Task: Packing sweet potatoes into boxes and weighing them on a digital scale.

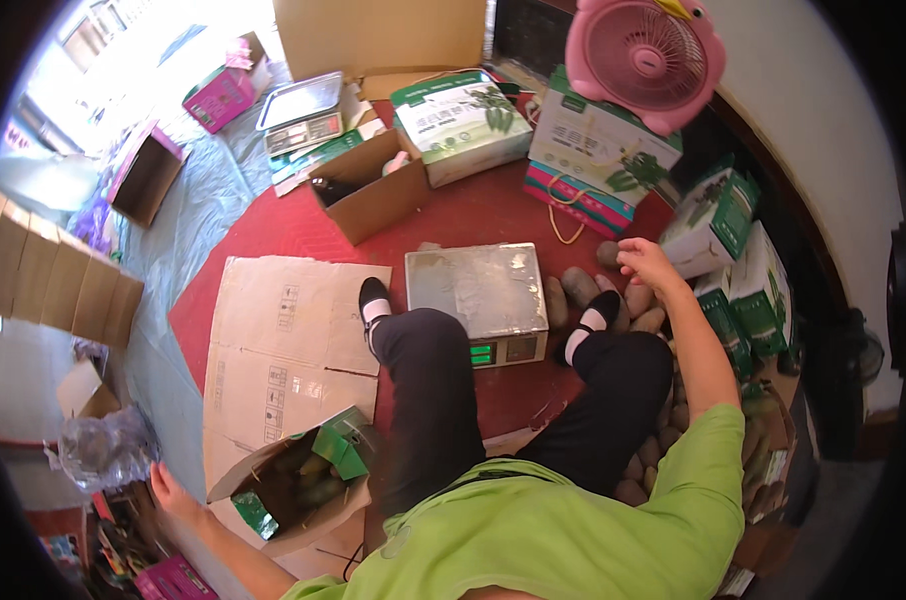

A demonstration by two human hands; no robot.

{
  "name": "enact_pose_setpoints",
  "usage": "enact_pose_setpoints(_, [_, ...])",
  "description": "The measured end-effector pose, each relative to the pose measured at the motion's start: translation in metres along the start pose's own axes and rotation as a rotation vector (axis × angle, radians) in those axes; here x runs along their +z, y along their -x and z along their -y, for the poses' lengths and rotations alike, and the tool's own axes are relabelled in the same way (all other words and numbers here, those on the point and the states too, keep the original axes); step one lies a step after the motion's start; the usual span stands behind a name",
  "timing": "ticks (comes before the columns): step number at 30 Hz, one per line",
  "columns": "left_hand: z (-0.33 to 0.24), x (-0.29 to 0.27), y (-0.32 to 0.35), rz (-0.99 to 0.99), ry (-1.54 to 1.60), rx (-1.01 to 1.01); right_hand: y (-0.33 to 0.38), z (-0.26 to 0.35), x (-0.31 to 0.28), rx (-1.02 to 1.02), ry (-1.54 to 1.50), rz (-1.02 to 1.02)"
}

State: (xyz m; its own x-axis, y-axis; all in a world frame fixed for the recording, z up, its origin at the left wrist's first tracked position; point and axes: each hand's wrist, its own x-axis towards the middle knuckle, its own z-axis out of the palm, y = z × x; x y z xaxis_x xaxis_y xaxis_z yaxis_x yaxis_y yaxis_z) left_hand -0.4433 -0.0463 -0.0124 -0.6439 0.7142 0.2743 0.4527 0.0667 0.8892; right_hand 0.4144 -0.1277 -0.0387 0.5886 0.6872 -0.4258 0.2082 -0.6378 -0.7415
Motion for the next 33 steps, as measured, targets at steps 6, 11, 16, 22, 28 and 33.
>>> enact_pose_setpoints(6, [-0.124, 0.165, 0.076, 0.604, 0.107, 0.235, 0.023, -0.124, -0.012, 0.182, -0.265, -0.05])
enact_pose_setpoints(11, [-0.203, 0.271, 0.173, 1.061, 0.0, 0.458, 0.043, -0.263, 0.004, -0.19, -0.114, 0.045])
enact_pose_setpoints(16, [-0.227, 0.326, 0.234, 1.383, -0.072, 0.623, 0.11, -0.351, 0.055, 0.183, -0.432, -0.316])
enact_pose_setpoints(22, [-0.222, 0.334, 0.237, 1.35, -0.448, 0.89, 0.153, -0.386, 0.1, 0.652, -0.469, -0.155])
enact_pose_setpoints(28, [-0.223, 0.34, 0.252, 1.334, -0.53, 0.888, 0.184, -0.447, 0.103, 0.568, -0.214, -0.355])
enact_pose_setpoints(33, [-0.223, 0.337, 0.245, 1.317, -0.537, 0.859, 0.173, -0.448, 0.085, 0.691, -0.307, -0.482])
